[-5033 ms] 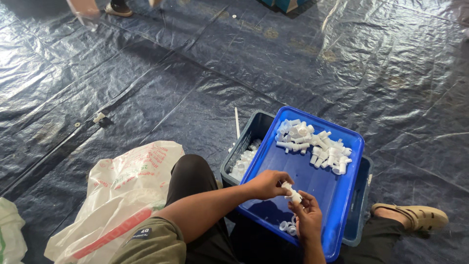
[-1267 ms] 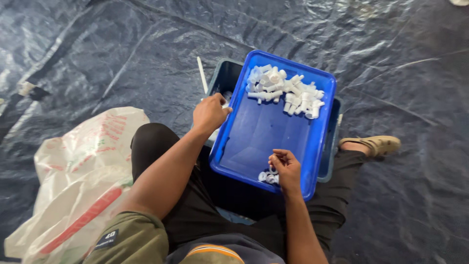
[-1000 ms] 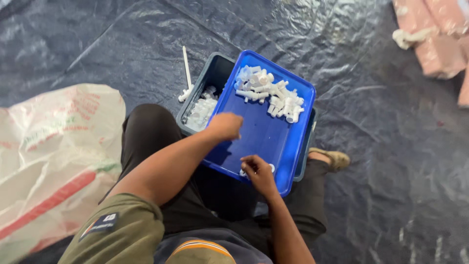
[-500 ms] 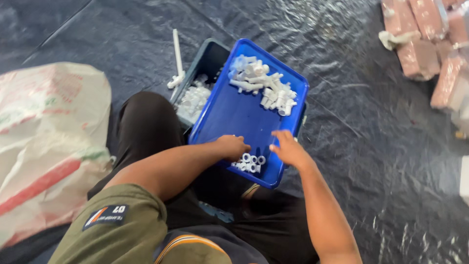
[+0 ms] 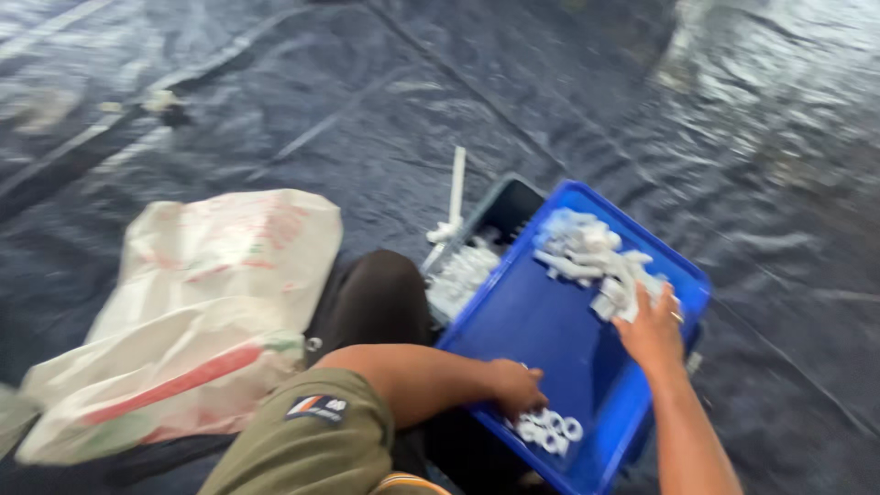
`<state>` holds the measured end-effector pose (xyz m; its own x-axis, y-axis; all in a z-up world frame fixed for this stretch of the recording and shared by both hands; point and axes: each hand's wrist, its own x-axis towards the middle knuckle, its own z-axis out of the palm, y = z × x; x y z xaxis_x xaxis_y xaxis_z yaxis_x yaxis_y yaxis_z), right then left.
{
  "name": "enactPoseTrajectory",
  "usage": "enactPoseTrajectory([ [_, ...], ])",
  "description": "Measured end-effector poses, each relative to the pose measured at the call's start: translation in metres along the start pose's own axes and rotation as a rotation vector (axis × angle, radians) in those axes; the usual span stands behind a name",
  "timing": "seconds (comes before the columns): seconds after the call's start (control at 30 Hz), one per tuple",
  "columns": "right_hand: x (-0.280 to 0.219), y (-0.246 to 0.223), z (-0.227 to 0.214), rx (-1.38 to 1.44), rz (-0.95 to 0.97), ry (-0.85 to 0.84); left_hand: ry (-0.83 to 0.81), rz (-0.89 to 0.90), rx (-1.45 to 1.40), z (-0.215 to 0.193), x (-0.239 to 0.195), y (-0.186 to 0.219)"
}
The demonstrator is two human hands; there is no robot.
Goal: The person sits on the floor and assembles small white plastic components by hand. They pick up cylindrical pieces and ring-shaped washers from a blue tray, fit them together, and place the assembled units into a larger gray bin.
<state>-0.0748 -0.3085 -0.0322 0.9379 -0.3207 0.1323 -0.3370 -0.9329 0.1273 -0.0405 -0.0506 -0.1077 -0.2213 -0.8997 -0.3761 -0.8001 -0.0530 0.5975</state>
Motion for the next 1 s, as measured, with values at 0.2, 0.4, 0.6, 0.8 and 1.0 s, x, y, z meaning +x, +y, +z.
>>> enactPoseTrajectory([
  [0.2, 0.011, -0.014, -0.011, -0.115, 0.207, -0.315, -0.012, -0.084, -0.079, 0.007, 0.022, -0.008],
  [0.4, -0.004, -0.009, 0.019, -0.028, 0.157, -0.285, -0.046, -0.026, -0.034, 0.017, 0.025, -0.003],
  [0.6, -0.034, -0.006, 0.076, 0.042, 0.032, -0.294, -0.009, 0.009, -0.040, 0.024, 0.022, -0.008],
  [0.8, -0.066, -0.014, 0.071, 0.087, 0.063, -0.346, -0.008, 0.011, -0.014, 0.028, 0.025, -0.001],
  [1.0, -0.066, -0.023, 0.045, 0.275, -0.087, -0.119, 0.115, -0.051, -0.142, 0.022, 0.007, 0.000],
])
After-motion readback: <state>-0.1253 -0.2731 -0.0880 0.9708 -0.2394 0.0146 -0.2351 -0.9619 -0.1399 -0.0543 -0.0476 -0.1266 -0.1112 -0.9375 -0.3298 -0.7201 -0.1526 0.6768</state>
